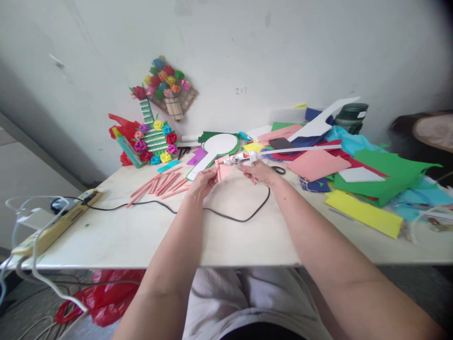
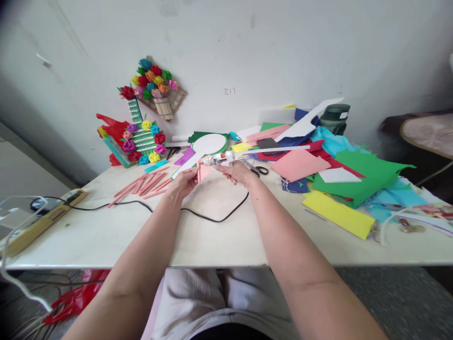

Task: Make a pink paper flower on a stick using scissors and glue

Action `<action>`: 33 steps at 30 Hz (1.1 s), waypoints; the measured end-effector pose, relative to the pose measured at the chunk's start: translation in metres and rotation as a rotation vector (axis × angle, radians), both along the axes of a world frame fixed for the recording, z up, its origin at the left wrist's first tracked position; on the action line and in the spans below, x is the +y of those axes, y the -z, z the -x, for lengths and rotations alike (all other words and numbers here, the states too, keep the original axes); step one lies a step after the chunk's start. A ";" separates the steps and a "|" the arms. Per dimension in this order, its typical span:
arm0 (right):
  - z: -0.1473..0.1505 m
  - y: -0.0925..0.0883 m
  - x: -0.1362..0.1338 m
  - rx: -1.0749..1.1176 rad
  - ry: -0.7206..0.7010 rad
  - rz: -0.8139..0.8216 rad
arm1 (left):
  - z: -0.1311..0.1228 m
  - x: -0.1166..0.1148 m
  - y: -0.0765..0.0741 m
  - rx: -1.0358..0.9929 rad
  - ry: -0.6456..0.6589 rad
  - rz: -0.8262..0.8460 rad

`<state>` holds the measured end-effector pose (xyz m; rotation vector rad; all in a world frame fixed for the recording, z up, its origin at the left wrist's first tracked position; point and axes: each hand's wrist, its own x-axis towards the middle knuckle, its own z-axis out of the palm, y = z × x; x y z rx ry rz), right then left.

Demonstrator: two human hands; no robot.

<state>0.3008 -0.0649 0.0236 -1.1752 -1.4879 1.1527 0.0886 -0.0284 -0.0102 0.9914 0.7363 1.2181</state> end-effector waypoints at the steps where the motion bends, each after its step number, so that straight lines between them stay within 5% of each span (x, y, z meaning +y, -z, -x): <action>1: 0.000 0.000 0.000 0.003 0.004 0.002 | 0.000 0.000 0.000 -0.005 0.003 0.001; 33: -0.003 0.004 0.004 -0.010 -0.044 -0.049 | 0.001 0.000 0.000 -0.050 0.040 -0.005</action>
